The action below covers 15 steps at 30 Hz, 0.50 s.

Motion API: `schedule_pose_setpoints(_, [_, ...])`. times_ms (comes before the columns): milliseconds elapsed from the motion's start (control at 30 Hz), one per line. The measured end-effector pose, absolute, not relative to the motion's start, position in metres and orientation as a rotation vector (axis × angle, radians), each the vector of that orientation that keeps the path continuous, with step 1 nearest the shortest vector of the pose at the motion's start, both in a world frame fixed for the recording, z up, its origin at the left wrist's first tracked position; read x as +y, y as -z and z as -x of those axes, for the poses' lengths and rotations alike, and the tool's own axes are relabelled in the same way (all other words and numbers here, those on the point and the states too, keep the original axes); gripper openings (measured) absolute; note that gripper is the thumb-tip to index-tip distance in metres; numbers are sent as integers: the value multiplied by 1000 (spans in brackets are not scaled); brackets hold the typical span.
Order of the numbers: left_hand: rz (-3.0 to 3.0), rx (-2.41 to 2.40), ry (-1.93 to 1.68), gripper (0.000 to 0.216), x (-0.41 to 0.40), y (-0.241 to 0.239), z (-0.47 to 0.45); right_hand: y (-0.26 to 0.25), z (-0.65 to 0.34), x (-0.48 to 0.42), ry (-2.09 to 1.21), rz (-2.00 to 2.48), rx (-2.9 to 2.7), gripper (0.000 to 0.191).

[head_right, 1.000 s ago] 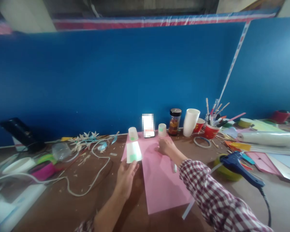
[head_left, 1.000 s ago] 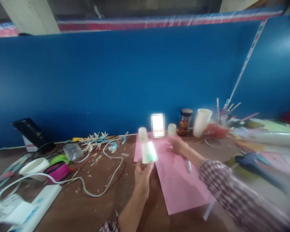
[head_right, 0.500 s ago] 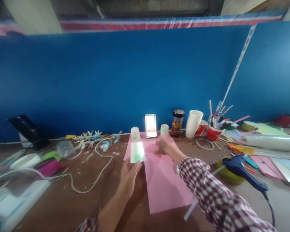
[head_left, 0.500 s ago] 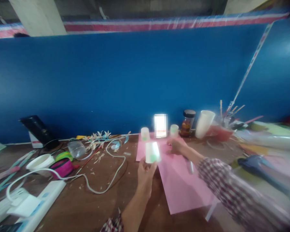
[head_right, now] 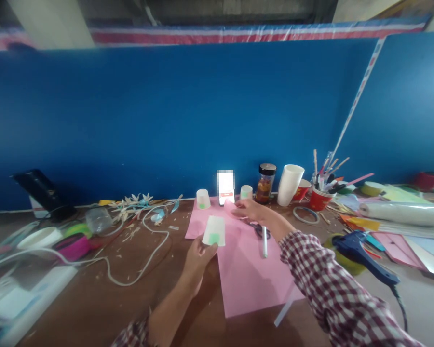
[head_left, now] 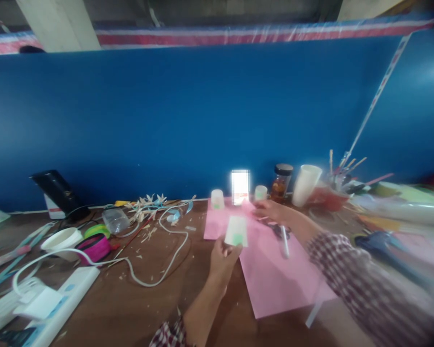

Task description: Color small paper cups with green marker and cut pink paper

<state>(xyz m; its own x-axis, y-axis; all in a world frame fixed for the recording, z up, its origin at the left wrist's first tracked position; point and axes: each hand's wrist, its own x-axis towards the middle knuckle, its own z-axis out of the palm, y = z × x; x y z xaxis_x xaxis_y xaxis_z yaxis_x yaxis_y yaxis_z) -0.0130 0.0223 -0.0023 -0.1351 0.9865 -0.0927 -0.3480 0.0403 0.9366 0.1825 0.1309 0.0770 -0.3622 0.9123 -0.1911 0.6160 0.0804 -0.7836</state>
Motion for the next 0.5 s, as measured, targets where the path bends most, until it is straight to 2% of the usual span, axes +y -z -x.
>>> schedule_pose_setpoints(267, [-955, 1089, -1339, 68, 18, -3, 13, -101, -174, 125, -1443, 1182, -2242, 55])
schedule_pose_setpoints(500, [-984, 958, -1324, 64, 15, -11, 12, -108, -169, 119, -1192, 1106, -2480, 59])
